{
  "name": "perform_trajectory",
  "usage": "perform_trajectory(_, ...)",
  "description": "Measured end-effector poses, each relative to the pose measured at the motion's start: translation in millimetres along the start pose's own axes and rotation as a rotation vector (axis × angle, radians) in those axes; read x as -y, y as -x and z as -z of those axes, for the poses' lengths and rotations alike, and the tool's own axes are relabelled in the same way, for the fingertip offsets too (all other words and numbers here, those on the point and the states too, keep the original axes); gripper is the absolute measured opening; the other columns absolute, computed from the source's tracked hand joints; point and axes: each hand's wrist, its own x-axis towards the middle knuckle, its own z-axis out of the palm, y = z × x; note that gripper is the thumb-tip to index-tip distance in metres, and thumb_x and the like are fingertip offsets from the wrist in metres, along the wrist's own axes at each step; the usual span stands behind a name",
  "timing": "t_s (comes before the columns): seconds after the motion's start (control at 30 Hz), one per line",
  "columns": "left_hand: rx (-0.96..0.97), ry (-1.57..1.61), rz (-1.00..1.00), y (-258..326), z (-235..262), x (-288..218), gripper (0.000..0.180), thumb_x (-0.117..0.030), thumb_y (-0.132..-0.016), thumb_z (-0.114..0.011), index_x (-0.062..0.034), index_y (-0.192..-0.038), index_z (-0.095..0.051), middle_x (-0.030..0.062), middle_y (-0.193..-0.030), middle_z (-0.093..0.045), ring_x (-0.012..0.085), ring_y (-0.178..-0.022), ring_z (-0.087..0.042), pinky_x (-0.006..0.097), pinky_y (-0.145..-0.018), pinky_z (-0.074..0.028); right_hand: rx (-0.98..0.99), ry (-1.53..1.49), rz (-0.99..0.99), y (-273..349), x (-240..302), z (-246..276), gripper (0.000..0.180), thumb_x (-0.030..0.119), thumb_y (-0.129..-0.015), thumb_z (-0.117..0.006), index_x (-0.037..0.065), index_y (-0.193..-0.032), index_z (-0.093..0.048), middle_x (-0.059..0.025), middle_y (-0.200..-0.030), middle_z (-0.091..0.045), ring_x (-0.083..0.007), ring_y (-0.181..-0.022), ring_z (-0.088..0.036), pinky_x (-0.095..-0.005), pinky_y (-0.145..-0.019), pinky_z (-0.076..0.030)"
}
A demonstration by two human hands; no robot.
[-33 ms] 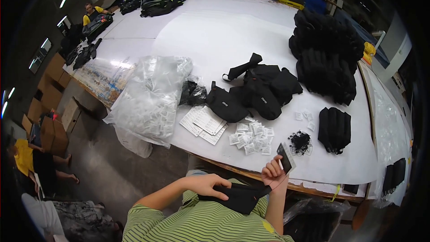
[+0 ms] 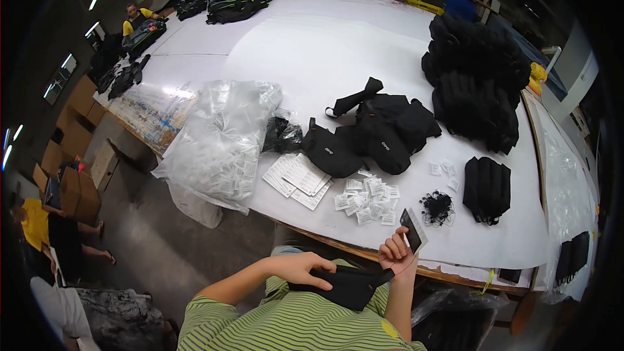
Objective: The recorder is packing dark fabric items, possibly bags or pouches, into protective cases and adding labels/silica gel packets.
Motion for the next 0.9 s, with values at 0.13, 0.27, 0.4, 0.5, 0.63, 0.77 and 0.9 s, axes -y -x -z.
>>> perform_trajectory(0.13,-0.081,-0.015,-0.016,2,-6,7,0.034,-0.034,-0.086,-0.062,-0.0016,-0.094,-0.056,0.0039,-0.073,-0.053,0.0110,-0.069,-0.047,0.028,-0.062,-0.038,-0.189,0.178,0.031,3,-7,-1,0.027,0.028,-0.090,-0.050,0.005,-0.080,-0.057,0.0028,-0.047,-0.022,-0.0087,-0.038,-0.020,-0.0231,-0.043,-0.022)
perform_trajectory(0.27,-0.125,-0.013,-0.043,0,-7,5,0.033,-0.033,-0.085,-0.062,-0.0015,-0.094,-0.058,0.0054,-0.077,-0.056,0.0127,-0.071,-0.051,0.028,-0.065,-0.041,-0.571,0.478,0.250,-5,-5,-13,0.033,0.028,-0.091,-0.056,0.014,-0.063,-0.045,0.0062,-0.043,-0.025,-0.0064,-0.034,-0.021,-0.0227,-0.037,-0.018)
perform_trajectory(0.4,-0.225,-0.230,-0.135,-8,0,1,0.034,-0.032,-0.082,-0.065,-0.0017,-0.095,-0.060,0.0090,-0.087,-0.059,0.0226,-0.080,-0.058,0.031,-0.071,-0.044,-0.411,1.151,0.493,6,-6,-35,0.036,0.019,-0.088,-0.063,0.013,-0.058,-0.042,0.0100,-0.050,-0.031,-0.0012,-0.041,-0.022,-0.0234,-0.039,-0.017)
perform_trajectory(0.5,-0.211,-0.384,-0.165,-14,2,-6,0.036,-0.032,-0.080,-0.065,-0.0036,-0.102,-0.061,0.0124,-0.125,-0.048,0.0310,-0.098,-0.057,0.038,-0.081,-0.046,-0.246,1.664,0.237,13,-17,-49,0.042,0.020,-0.083,-0.068,0.007,-0.053,-0.041,0.0084,-0.050,-0.037,-0.0020,-0.048,-0.027,-0.0233,-0.043,-0.021)
perform_trajectory(0.63,-0.226,-0.384,-0.148,-20,0,-19,0.028,-0.028,-0.081,-0.065,-0.0050,-0.097,-0.061,0.0136,-0.124,-0.046,0.0317,-0.107,-0.055,0.037,-0.087,-0.045,-0.021,2.340,-0.114,20,-26,-75,0.028,0.025,-0.078,-0.070,-0.001,-0.074,-0.063,-0.0049,-0.048,-0.049,-0.0076,-0.044,-0.040,-0.0265,-0.043,-0.032)
perform_trajectory(0.77,-0.264,-0.453,-0.271,-29,-7,-21,0.028,-0.023,-0.078,-0.067,-0.0044,-0.098,-0.061,0.0165,-0.132,-0.039,0.0353,-0.106,-0.053,0.040,-0.088,-0.045,0.026,2.287,-0.077,24,-22,-71,0.025,0.021,-0.080,-0.068,-0.003,-0.074,-0.063,-0.0037,-0.050,-0.052,-0.0045,-0.048,-0.039,-0.0250,-0.045,-0.033)
perform_trajectory(0.9,-0.387,-0.624,-0.333,-32,-6,-31,0.022,-0.018,-0.074,-0.069,-0.0047,-0.087,-0.058,0.0156,-0.130,-0.041,0.0327,-0.112,-0.047,0.040,-0.091,-0.042,-0.098,2.214,-0.035,22,-19,-82,0.029,0.029,-0.080,-0.066,0.001,-0.073,-0.065,-0.0120,-0.054,-0.056,-0.0283,-0.046,-0.049,-0.0337,-0.048,-0.040)
